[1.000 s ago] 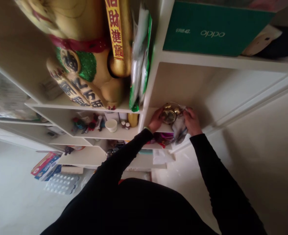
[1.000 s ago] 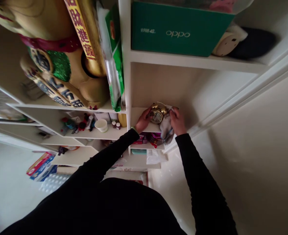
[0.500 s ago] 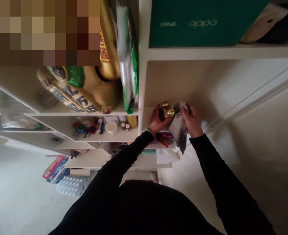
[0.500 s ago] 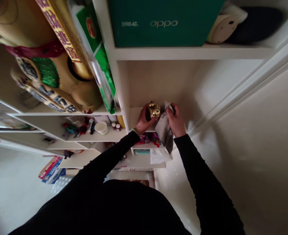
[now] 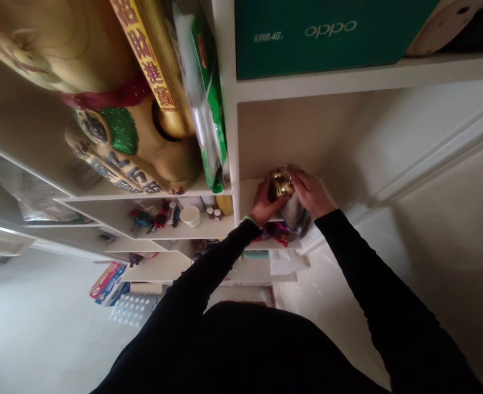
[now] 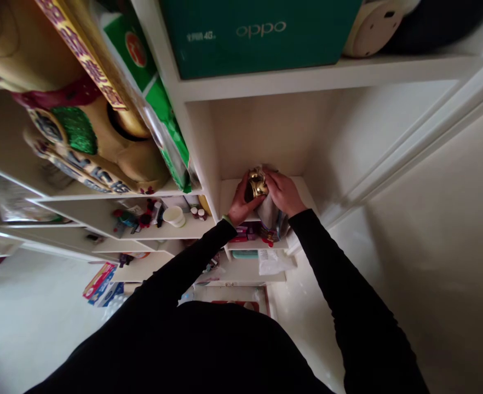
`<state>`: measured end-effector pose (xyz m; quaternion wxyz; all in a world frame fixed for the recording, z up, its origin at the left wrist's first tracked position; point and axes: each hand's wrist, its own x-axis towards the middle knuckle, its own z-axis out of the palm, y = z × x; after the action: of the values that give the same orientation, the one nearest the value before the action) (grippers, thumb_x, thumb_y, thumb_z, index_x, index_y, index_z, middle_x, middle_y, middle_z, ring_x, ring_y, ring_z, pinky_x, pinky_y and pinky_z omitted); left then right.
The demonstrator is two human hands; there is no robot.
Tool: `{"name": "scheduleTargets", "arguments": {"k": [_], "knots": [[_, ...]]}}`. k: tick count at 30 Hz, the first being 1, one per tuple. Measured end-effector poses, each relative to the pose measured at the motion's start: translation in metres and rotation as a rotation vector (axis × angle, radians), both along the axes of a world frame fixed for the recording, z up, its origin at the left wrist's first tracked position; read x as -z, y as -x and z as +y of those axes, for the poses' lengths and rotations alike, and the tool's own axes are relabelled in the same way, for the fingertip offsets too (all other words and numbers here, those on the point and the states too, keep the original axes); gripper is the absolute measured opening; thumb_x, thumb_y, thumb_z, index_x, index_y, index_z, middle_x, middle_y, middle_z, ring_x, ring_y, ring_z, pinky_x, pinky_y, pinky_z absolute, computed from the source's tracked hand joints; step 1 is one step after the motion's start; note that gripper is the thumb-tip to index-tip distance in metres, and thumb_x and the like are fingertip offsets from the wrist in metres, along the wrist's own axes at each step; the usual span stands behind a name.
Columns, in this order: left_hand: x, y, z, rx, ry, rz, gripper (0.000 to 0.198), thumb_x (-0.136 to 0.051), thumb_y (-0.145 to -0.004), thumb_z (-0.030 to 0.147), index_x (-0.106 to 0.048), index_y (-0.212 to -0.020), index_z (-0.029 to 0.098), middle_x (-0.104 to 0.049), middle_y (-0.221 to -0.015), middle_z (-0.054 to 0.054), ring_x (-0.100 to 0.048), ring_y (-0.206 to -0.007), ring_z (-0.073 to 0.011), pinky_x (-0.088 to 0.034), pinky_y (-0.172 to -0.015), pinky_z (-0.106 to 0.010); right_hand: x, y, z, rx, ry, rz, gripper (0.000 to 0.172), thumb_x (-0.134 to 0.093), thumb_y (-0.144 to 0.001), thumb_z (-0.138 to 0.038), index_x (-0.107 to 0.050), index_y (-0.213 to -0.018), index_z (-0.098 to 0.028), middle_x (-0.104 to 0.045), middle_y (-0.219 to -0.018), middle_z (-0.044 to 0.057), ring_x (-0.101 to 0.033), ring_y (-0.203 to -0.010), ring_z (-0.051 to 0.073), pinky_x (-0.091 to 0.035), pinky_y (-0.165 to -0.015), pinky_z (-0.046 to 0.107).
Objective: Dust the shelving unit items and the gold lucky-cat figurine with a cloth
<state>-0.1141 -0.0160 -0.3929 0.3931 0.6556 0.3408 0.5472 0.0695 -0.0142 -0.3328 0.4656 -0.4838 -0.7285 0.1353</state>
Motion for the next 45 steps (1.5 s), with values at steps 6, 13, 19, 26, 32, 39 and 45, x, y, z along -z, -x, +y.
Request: {"name": "scheduleTargets", "arguments": {"k": [6, 13, 19, 26, 32, 39, 45], "knots": [[-0.001, 0.000, 0.000, 0.007, 0.009, -0.031, 0.108, -0.090, -0.083, 0.067, -0.042, -0.168, 0.023, -0.053, -0.166, -0.018, -0.042, -0.162, -0.0427, -0.029, -0.139, -0.057, 0.019, 0.002, -0.029, 0.019, -0.078, 0.060, 0.064, -0.042, -0.109, -0.067, -0.079, -0.136, -0.023, -0.081, -0.139, 0.013, -0.077, -0.131, 0.029, -0.059, -0.118, 0.048], [-0.004, 0.000, -0.002, 0.026, 0.030, -0.039, 0.105, -0.090, -0.082, 0.067, -0.045, -0.167, 0.025, -0.054, -0.167, -0.016, -0.041, -0.164, -0.0421, -0.029, -0.140, -0.056, 0.019, -0.003, -0.017, 0.170, -0.068, 0.137, 0.061, -0.048, -0.103, -0.072, -0.082, -0.118, -0.024, -0.086, -0.122, 0.014, -0.080, -0.118, 0.033, -0.063, -0.108, 0.050], [-0.002, 0.000, -0.001, 0.026, 0.007, -0.045, 0.106, -0.086, -0.080, 0.077, -0.052, -0.163, 0.019, -0.054, -0.165, -0.021, -0.046, -0.160, -0.0456, -0.035, -0.138, -0.059, -0.012, 0.001, 0.021, 0.042, 0.101, 0.056, 0.048, -0.053, -0.100, -0.067, -0.081, -0.101, -0.027, -0.086, -0.108, 0.010, -0.080, -0.106, 0.031, -0.063, -0.097, 0.045], [-0.002, -0.002, -0.001, -0.003, 0.018, -0.048, 0.110, -0.082, -0.076, 0.087, -0.056, -0.158, 0.020, -0.056, -0.161, -0.019, -0.050, -0.156, -0.0421, -0.038, -0.136, -0.057, -0.039, 0.000, 0.047, -0.154, 0.290, -0.101, 0.039, -0.060, -0.098, -0.058, -0.077, -0.087, -0.025, -0.085, -0.105, 0.012, -0.077, -0.104, 0.032, -0.059, -0.099, 0.045], [-0.001, -0.002, -0.001, 0.000, 0.033, -0.090, 0.100, -0.089, -0.076, 0.078, -0.061, -0.155, 0.023, -0.059, -0.157, -0.017, -0.048, -0.157, -0.0433, -0.038, -0.134, -0.059, -0.041, 0.006, 0.064, -0.160, 0.354, -0.096, 0.034, -0.064, -0.098, -0.046, -0.074, -0.076, -0.023, -0.084, -0.094, 0.011, -0.077, -0.098, 0.031, -0.058, -0.104, 0.047], [-0.001, -0.003, 0.002, 0.016, -0.013, -0.088, 0.112, -0.087, -0.073, 0.083, -0.056, -0.161, 0.022, -0.062, -0.158, -0.019, -0.052, -0.156, -0.0425, -0.036, -0.135, -0.056, 0.006, 0.005, 0.015, -0.047, 0.159, 0.104, 0.047, -0.051, -0.105, -0.057, -0.080, -0.126, -0.027, -0.078, -0.145, 0.011, -0.069, -0.142, 0.031, -0.049, -0.128, 0.052], [0.002, -0.004, 0.004, 0.025, -0.001, -0.124, 0.112, -0.090, -0.074, 0.078, -0.052, -0.165, 0.027, -0.060, -0.162, -0.016, -0.048, -0.160, -0.0421, -0.032, -0.137, -0.057, 0.037, 0.009, -0.033, 0.066, 0.078, 0.206, 0.068, -0.046, -0.104, -0.071, -0.074, -0.141, -0.021, -0.073, -0.153, 0.015, -0.066, -0.148, 0.032, -0.048, -0.131, 0.054]]}}
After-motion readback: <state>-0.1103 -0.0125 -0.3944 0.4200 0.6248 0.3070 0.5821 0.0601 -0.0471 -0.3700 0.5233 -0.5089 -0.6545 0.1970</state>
